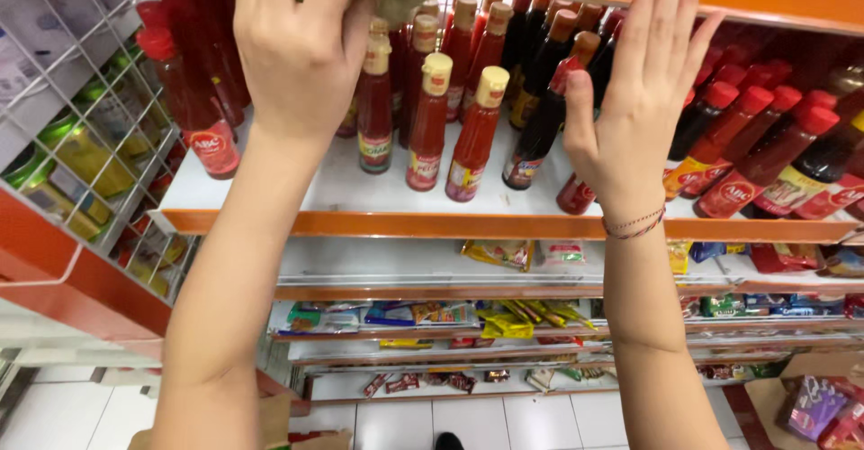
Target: The person sprays a cleaning solution from a bottle onto a cloth and wipes the front edges of store shelves, then picks up items such as bottled sauces and food packages and places them into a cardboard box.
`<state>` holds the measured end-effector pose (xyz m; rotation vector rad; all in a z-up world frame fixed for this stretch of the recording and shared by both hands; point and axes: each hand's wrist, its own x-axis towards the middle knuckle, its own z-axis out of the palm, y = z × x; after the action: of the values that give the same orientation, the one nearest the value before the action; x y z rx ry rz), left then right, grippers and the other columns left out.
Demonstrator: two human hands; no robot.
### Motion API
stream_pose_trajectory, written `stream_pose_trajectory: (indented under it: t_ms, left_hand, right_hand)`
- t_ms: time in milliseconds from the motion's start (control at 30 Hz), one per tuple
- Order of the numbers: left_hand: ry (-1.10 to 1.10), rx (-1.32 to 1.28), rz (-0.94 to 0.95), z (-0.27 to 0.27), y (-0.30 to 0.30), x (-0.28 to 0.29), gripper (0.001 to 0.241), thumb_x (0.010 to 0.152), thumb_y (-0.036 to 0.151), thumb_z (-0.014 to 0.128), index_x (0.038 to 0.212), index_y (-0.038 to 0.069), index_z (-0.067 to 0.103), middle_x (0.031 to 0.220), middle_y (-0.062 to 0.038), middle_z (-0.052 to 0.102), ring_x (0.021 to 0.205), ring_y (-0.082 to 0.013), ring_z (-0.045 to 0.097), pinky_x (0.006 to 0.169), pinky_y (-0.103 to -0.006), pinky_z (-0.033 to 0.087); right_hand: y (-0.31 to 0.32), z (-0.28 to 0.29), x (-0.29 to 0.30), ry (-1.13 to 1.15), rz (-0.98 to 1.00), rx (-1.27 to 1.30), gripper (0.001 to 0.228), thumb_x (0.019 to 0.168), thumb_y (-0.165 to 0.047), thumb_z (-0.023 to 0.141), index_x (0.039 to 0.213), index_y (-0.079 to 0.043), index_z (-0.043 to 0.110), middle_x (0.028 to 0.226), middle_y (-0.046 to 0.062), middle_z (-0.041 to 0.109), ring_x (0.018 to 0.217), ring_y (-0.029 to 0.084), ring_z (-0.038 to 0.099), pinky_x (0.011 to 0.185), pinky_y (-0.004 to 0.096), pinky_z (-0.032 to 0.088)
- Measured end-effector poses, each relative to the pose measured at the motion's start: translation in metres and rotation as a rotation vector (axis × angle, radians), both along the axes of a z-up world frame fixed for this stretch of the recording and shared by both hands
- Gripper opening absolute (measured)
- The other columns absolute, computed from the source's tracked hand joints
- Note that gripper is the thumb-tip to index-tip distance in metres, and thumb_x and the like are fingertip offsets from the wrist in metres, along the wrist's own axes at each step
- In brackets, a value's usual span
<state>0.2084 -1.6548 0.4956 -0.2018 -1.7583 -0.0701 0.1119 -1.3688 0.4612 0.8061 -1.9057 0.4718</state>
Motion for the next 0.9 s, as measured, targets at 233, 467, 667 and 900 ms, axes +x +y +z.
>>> stream_pose_trajectory:
  t_ms: [233, 467, 667, 900]
  left_hand:
    - [-0.048, -0.201, 0.066, -0.001, 0.01, -0.013, 0.057, 0.096, -0.004, 0.073, 0.151, 0.003, 0.06, 0.151, -0.021, 0.056, 0.142, -0.0455, 0.047, 0.122, -0.0555, 0.041]
    - [-0.116, -0.413, 0.073, 0.003, 0.055, -0.039, 0.046, 0.1, 0.002, 0.062, 0.147, 0.003, 0.065, 0.155, -0.022, 0.054, 0.153, -0.0396, 0.041, 0.128, -0.0549, 0.035]
    - [-0.102, -0.438, 0.04, 0.012, 0.09, -0.06, 0.043, 0.102, 0.005, 0.057, 0.144, -0.001, 0.064, 0.156, -0.024, 0.054, 0.151, -0.0398, 0.043, 0.127, -0.0553, 0.035]
    - [-0.093, -0.496, 0.071, 0.018, 0.125, -0.077, 0.04, 0.102, 0.009, 0.059, 0.14, -0.006, 0.063, 0.152, -0.028, 0.056, 0.15, -0.0384, 0.044, 0.126, -0.0545, 0.035]
  right_hand:
    - [0.008, 0.007, -0.034, -0.102, 0.032, 0.095, 0.076, 0.114, -0.034, 0.053, 0.169, 0.006, 0.018, 0.177, 0.024, 0.01, 0.166, 0.041, 0.006, 0.132, 0.057, 0.003]
    - [0.023, 0.003, -0.042, -0.08, 0.175, 0.047, 0.068, 0.113, -0.029, 0.049, 0.167, 0.004, 0.023, 0.175, 0.023, 0.014, 0.166, 0.039, 0.011, 0.133, 0.056, 0.006]
    - [0.064, 0.002, -0.06, 0.016, 0.081, -0.027, 0.063, 0.111, -0.016, 0.054, 0.166, 0.002, 0.03, 0.174, 0.021, 0.022, 0.162, 0.038, 0.02, 0.133, 0.057, 0.011]
    - [0.101, 0.015, -0.087, 0.179, -0.098, -0.043, 0.056, 0.108, -0.005, 0.068, 0.158, 0.003, 0.045, 0.162, 0.017, 0.038, 0.152, 0.038, 0.035, 0.131, 0.055, 0.023]
